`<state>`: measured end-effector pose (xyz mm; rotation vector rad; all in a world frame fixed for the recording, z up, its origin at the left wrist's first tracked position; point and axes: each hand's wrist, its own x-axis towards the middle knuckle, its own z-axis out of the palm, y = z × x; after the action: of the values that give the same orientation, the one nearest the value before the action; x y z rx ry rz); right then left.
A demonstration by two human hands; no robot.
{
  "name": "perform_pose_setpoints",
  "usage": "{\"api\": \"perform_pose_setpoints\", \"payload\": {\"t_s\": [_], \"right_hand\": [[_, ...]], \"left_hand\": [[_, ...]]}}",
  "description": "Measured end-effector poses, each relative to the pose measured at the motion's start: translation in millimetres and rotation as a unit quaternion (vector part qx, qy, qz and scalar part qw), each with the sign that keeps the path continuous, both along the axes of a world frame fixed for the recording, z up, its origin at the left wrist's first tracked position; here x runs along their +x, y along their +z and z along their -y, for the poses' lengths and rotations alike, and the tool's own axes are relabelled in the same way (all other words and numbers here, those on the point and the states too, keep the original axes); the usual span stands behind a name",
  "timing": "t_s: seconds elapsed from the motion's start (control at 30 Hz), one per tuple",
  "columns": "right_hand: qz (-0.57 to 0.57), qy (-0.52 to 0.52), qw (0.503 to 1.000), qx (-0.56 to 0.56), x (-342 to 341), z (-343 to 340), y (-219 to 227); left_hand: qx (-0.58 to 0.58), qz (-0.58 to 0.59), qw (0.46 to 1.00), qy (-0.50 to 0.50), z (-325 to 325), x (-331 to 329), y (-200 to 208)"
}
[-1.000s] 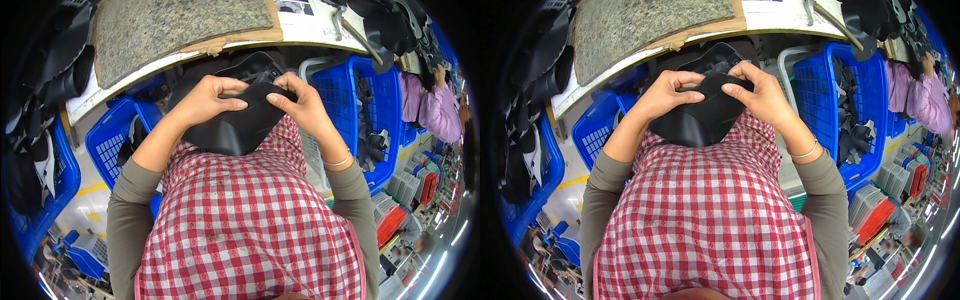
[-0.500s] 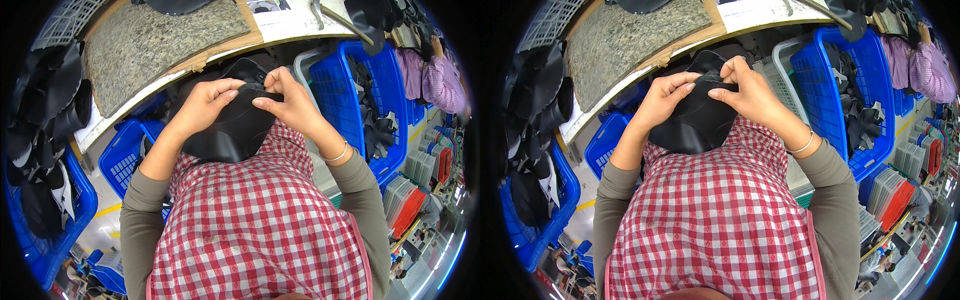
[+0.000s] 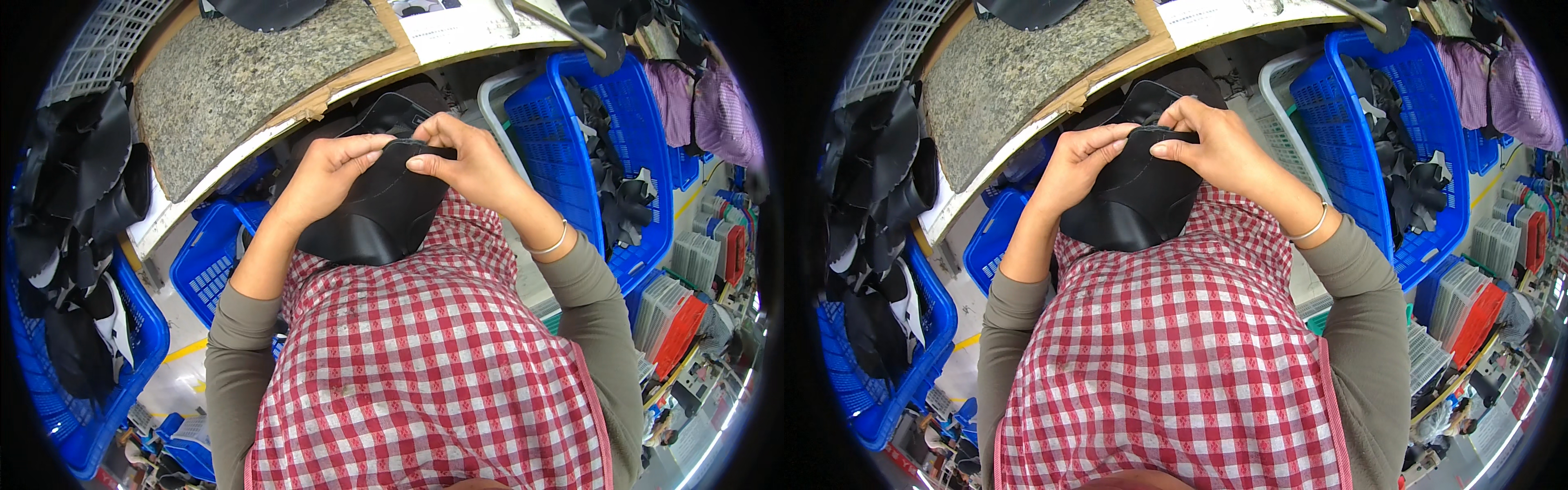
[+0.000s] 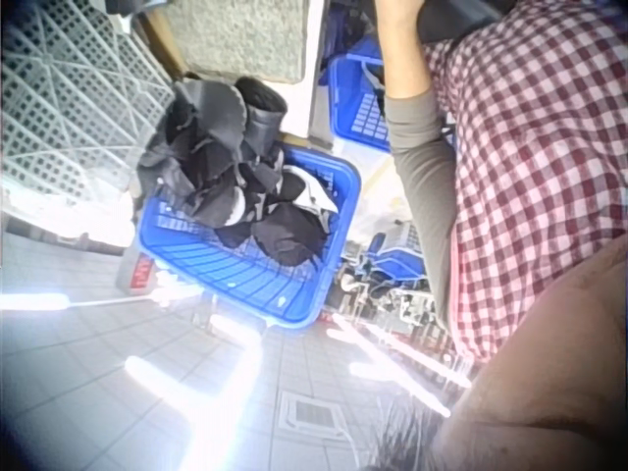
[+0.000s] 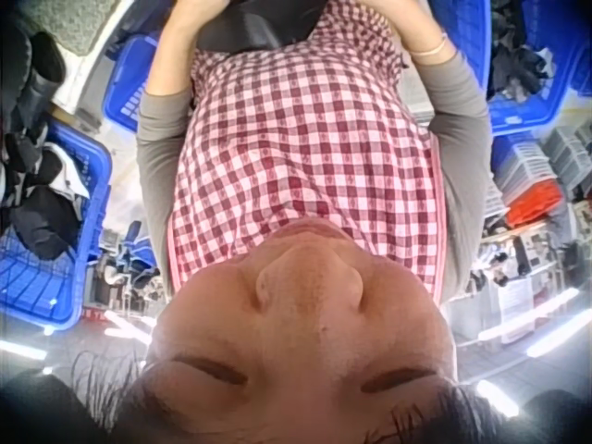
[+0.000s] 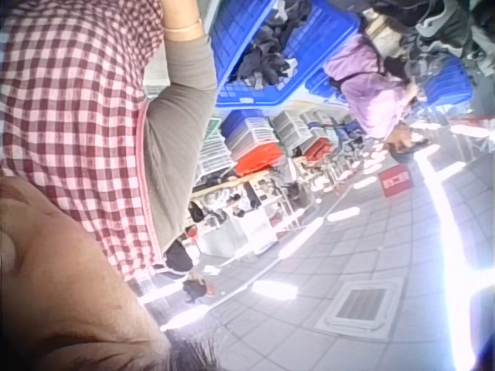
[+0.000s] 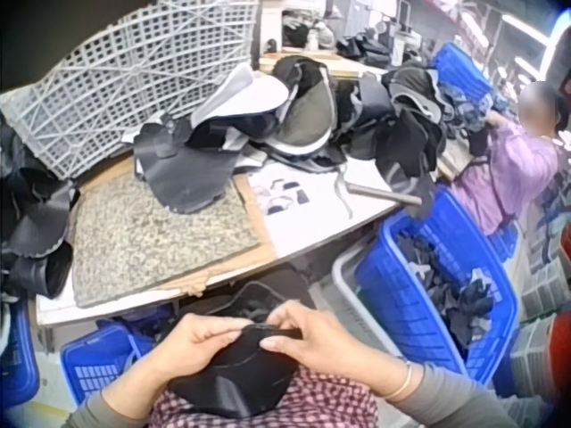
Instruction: The person repeatedly picks black shoe uppers from a blue bin, aligns and folds the edges by hand, and places them back on the table or into the bin. The hands manipulate the flexible material to shape the uppers without using tools.
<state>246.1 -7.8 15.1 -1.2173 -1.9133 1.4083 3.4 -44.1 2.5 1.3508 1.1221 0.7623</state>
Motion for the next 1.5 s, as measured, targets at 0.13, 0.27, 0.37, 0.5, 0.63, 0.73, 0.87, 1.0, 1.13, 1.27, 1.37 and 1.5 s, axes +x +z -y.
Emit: {"api": "perform_pose_setpoints", "payload": {"t_s": [0.13, 0.27, 0.37, 0.5, 0.63, 0.73, 0.87, 1.0, 1.13, 1.27, 1.37, 1.5], "right_hand": [[0.021, 0.011, 1.0, 0.0, -0.1, 0.1, -0.1], [0.024, 0.003, 1.0, -0.002, -0.4, 1.2, -1.0], [0.025, -0.007, 0.999, 0.021, -3.0, 2.6, -3.4], [0.048, -0.023, 0.996, 0.066, -9.1, 5.4, -6.1], [0.042, -0.009, 0.997, 0.057, -14.4, 7.6, -5.3], [0.031, -0.004, 0.998, 0.057, -17.2, 9.5, -2.9], [0.013, -0.006, 0.997, 0.077, -17.5, 11.4, -0.7], [0.027, 0.002, 0.996, 0.083, -15.9, 9.8, -0.5], [0.027, 0.007, 0.998, 0.056, -15.4, 7.9, -0.9], [0.019, 0.009, 0.998, 0.064, -16.1, 6.4, -1.3], [0.018, 0.013, 0.998, 0.065, -16.5, 5.6, -1.8], [0.007, 0.008, 0.998, 0.069, -16.9, 6.1, -1.3]], "left_hand": [[-0.03, 0.027, 0.999, 0.01, 1.0, -3.1, 1.7], [-0.119, 0.105, 0.987, 0.032, 3.8, -4.1, 4.7], [-0.095, -0.004, 0.995, -0.021, 5.2, -3.6, 7.5], [-0.094, -0.099, 0.99, -0.042, -0.2, -6.2, 14.0], [-0.137, -0.031, 0.988, -0.062, -21.0, -14.4, 22.2], [-0.133, -0.02, 0.985, -0.105, -44.0, -20.6, 29.4], [-0.248, 0.008, 0.955, -0.161, -64.3, -19.5, 38.4], [-0.195, -0.044, 0.941, -0.273, -73.0, -16.1, 48.0], [-0.134, -0.101, 0.938, -0.302, -73.5, -12.3, 52.4], [-0.195, -0.069, 0.95, -0.232, -66.5, -11.3, 52.9], [-0.209, -0.034, 0.953, -0.215, -63.2, -12.5, 53.4], [-0.181, -0.059, 0.955, -0.229, -62.5, -13.8, 55.0]]}}
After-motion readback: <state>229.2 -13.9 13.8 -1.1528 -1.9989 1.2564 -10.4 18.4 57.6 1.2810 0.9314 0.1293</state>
